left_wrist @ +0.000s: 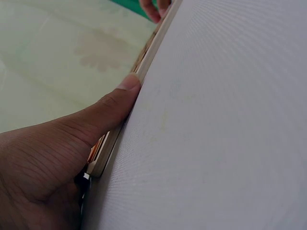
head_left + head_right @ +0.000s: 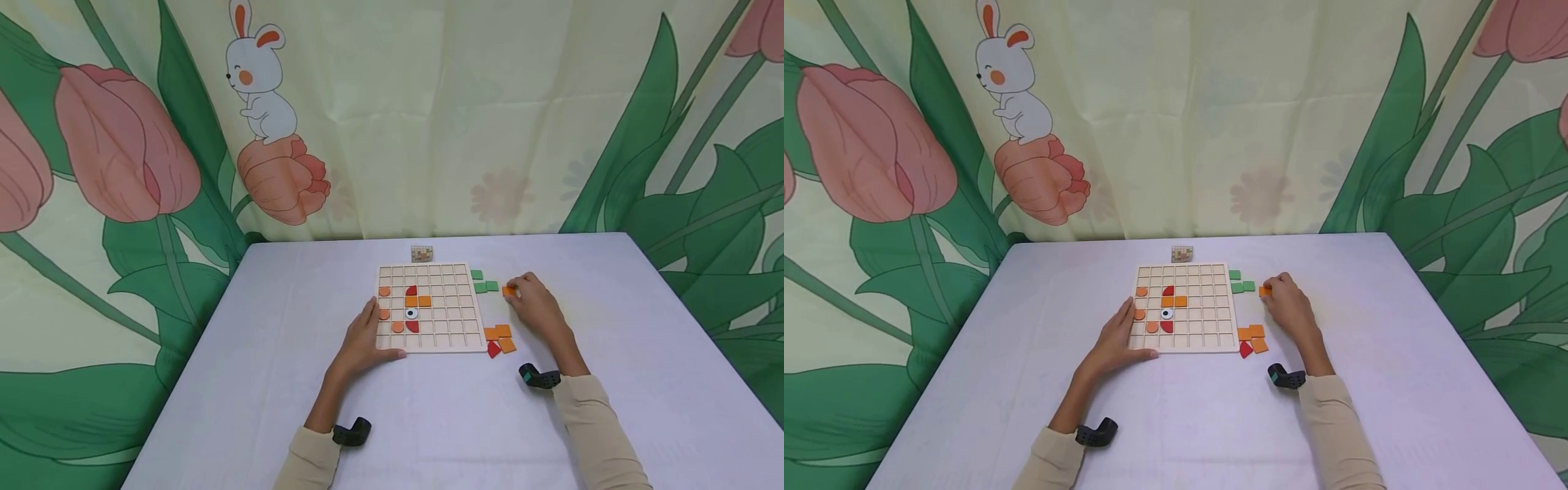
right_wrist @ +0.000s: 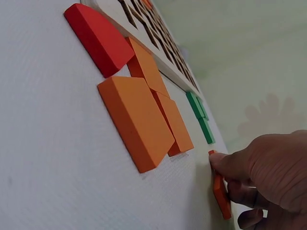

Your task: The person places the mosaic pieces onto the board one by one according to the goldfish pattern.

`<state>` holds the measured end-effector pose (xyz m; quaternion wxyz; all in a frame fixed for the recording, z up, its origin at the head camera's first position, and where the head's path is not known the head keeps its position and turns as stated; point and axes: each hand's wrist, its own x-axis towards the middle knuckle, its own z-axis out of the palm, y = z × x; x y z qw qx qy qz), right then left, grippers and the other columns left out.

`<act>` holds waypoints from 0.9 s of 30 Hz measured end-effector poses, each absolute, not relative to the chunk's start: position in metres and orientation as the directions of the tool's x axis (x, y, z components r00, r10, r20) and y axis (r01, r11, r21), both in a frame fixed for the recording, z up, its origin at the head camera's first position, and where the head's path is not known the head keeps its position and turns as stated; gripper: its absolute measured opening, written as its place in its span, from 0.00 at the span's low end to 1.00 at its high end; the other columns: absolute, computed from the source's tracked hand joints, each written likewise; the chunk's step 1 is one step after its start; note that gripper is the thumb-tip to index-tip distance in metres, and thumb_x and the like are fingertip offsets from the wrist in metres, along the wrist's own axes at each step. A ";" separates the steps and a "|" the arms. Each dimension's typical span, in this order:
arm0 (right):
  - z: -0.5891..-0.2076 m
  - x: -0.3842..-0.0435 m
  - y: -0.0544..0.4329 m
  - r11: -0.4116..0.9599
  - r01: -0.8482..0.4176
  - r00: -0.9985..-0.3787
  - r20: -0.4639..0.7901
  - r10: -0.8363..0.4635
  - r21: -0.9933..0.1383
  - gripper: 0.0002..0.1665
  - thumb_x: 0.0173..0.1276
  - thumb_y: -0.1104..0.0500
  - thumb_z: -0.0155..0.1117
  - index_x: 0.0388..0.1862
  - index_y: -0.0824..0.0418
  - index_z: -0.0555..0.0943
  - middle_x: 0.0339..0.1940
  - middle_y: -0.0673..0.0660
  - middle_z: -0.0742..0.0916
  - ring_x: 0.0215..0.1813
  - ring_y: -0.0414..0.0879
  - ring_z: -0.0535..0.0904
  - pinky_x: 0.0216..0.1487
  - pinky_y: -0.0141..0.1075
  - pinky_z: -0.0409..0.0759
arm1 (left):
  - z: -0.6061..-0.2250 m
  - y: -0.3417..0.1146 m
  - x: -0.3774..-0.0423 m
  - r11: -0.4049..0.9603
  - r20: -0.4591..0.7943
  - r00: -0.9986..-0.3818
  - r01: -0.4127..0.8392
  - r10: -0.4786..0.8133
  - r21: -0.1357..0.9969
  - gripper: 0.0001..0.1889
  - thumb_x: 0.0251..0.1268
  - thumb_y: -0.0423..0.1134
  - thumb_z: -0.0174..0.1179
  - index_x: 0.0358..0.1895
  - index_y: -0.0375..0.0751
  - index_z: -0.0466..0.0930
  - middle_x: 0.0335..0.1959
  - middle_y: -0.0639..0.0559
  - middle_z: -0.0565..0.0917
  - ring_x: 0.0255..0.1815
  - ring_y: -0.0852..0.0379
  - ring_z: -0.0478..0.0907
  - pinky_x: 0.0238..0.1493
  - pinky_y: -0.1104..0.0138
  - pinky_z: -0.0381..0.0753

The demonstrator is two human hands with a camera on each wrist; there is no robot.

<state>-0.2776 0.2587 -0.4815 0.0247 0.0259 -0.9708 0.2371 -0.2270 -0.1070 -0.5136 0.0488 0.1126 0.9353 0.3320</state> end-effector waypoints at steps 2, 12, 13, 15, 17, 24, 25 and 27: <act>-0.483 -0.278 0.260 0.886 -0.060 -0.997 0.061 -0.036 -0.460 0.18 0.69 0.64 0.64 0.54 0.72 0.79 0.51 0.68 0.76 0.52 0.61 0.72 0.59 0.55 0.74 | -0.514 -0.107 -0.227 0.751 -0.012 -0.969 0.184 0.247 0.634 0.67 0.41 0.64 0.75 0.79 0.39 0.42 0.80 0.46 0.43 0.78 0.44 0.46 0.72 0.49 0.56; -0.486 -0.279 0.261 0.887 -0.074 -0.996 0.069 -0.048 -0.456 0.17 0.69 0.64 0.64 0.54 0.71 0.79 0.51 0.67 0.76 0.52 0.61 0.72 0.58 0.55 0.75 | -0.514 -0.107 -0.228 0.745 -0.014 -0.971 0.175 0.240 0.644 0.67 0.40 0.64 0.75 0.79 0.40 0.42 0.80 0.46 0.43 0.78 0.44 0.45 0.72 0.48 0.55; -0.486 -0.279 0.261 0.887 -0.076 -0.996 0.071 -0.049 -0.456 0.17 0.69 0.64 0.64 0.54 0.71 0.79 0.51 0.67 0.76 0.52 0.61 0.73 0.58 0.55 0.75 | -0.514 -0.107 -0.228 0.743 -0.013 -0.971 0.175 0.239 0.646 0.67 0.40 0.64 0.76 0.79 0.40 0.42 0.80 0.46 0.43 0.78 0.44 0.45 0.72 0.48 0.55; -0.486 -0.279 0.262 0.887 -0.081 -0.996 0.074 -0.053 -0.456 0.17 0.69 0.63 0.64 0.53 0.71 0.79 0.51 0.67 0.76 0.52 0.61 0.73 0.58 0.55 0.75 | -0.515 -0.107 -0.228 0.744 -0.014 -0.971 0.173 0.238 0.645 0.68 0.40 0.64 0.76 0.79 0.40 0.42 0.80 0.46 0.43 0.78 0.44 0.45 0.72 0.49 0.56; -0.486 -0.279 0.262 0.886 -0.085 -0.996 0.074 -0.057 -0.456 0.17 0.69 0.63 0.64 0.53 0.72 0.79 0.51 0.67 0.76 0.53 0.61 0.73 0.58 0.55 0.74 | -0.515 -0.107 -0.229 0.743 -0.011 -0.971 0.176 0.239 0.646 0.68 0.39 0.64 0.76 0.79 0.40 0.41 0.80 0.46 0.43 0.78 0.44 0.46 0.72 0.49 0.56; -0.486 -0.277 0.260 0.888 -0.066 -0.997 0.054 -0.047 -0.455 0.16 0.70 0.62 0.63 0.52 0.71 0.77 0.52 0.66 0.75 0.53 0.61 0.73 0.58 0.55 0.75 | -0.513 -0.107 -0.228 0.740 -0.017 -0.970 0.174 0.242 0.650 0.67 0.40 0.63 0.76 0.79 0.39 0.41 0.80 0.46 0.43 0.78 0.45 0.46 0.72 0.50 0.56; -0.486 -0.277 0.260 0.887 -0.064 -0.998 0.054 -0.044 -0.457 0.16 0.70 0.62 0.63 0.52 0.71 0.77 0.52 0.66 0.75 0.53 0.60 0.73 0.58 0.55 0.75 | -0.513 -0.107 -0.228 0.742 -0.020 -0.970 0.171 0.241 0.648 0.67 0.40 0.63 0.76 0.79 0.40 0.41 0.80 0.47 0.43 0.78 0.45 0.46 0.72 0.50 0.56; -0.486 -0.277 0.259 0.884 -0.068 -0.997 0.058 -0.046 -0.463 0.17 0.70 0.61 0.63 0.52 0.71 0.77 0.53 0.66 0.75 0.52 0.60 0.73 0.58 0.55 0.75 | -0.513 -0.107 -0.228 0.745 -0.021 -0.971 0.170 0.239 0.644 0.67 0.40 0.63 0.76 0.79 0.40 0.41 0.80 0.47 0.43 0.78 0.45 0.46 0.72 0.50 0.56</act>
